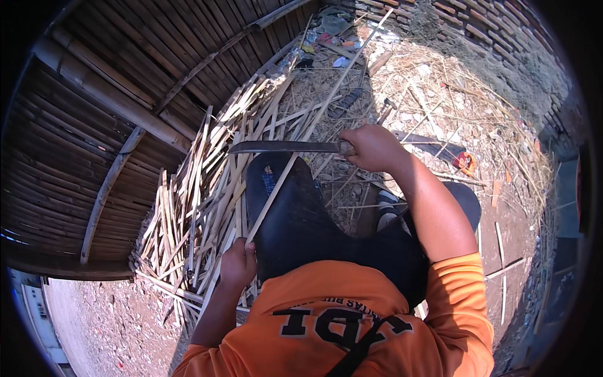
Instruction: The person shaves a long strip of bamboo with a knife, then uses a hammer to pound the edge of the strip against a wooden block.
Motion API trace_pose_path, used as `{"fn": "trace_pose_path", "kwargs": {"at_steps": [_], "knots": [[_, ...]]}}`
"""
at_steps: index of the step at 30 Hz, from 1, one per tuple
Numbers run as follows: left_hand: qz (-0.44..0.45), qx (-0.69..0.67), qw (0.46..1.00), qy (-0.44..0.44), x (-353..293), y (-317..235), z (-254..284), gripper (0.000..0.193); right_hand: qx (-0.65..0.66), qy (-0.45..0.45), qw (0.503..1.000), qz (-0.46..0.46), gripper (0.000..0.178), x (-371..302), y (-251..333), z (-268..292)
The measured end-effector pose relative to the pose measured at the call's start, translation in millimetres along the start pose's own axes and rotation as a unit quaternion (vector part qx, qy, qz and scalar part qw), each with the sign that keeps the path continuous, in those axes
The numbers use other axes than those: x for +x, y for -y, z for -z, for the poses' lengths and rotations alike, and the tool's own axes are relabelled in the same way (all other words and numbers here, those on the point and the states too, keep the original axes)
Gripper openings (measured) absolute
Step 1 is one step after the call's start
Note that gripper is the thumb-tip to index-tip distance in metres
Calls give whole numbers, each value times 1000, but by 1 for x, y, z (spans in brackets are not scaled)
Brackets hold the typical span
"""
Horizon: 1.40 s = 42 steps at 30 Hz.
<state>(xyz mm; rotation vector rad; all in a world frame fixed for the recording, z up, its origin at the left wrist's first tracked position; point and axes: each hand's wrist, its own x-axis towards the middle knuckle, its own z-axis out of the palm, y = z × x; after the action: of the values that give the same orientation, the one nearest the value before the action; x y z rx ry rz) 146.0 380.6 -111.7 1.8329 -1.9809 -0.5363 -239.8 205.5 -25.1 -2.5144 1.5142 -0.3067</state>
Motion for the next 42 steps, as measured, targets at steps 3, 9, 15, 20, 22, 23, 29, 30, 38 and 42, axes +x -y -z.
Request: {"fn": "trace_pose_path", "kwargs": {"at_steps": [3, 9, 15, 20, 22, 23, 29, 30, 38, 42], "knots": [[3, 6, 1000, 11, 0, -7, 5, 29, -25, 64, 997, 23, 36, 2, 25, 17], [-7, -30, 999, 37, 19, -11, 15, 31, 6, -40, 993, -112, 36, 6, -26, 22], [-29, -43, 996, 66, 19, -1, 19, 33, -42, 25, 998, 33, 28, 10, 22, 20], [-11, -66, 994, 90, 11, 6, 18, 37, 75, -73, 979, -173, 27, 12, -48, 18], [4, -81, 992, 99, 9, 10, 14, 37, 21, -58, 991, -117, 26, 7, -43, 8], [14, -97, 990, 99, 5, 10, 13, 37, -2, -46, 995, -88, 25, 6, -26, 3], [6, -73, 994, 84, 6, 14, 1, 37, 138, 99, 981, -96, 27, 17, -30, -6], [2, -60, 995, 83, 11, 14, 1, 37, 124, 78, 984, -104, 27, 14, -33, -13], [-6, 14, 998, 65, 4, 13, 6, 34, -1, 59, 995, -83, 27, 14, 7, -4], [-4, -16, 997, 69, 16, 13, 9, 33, 61, -39, 987, -142, 24, 19, -50, -14]]}}
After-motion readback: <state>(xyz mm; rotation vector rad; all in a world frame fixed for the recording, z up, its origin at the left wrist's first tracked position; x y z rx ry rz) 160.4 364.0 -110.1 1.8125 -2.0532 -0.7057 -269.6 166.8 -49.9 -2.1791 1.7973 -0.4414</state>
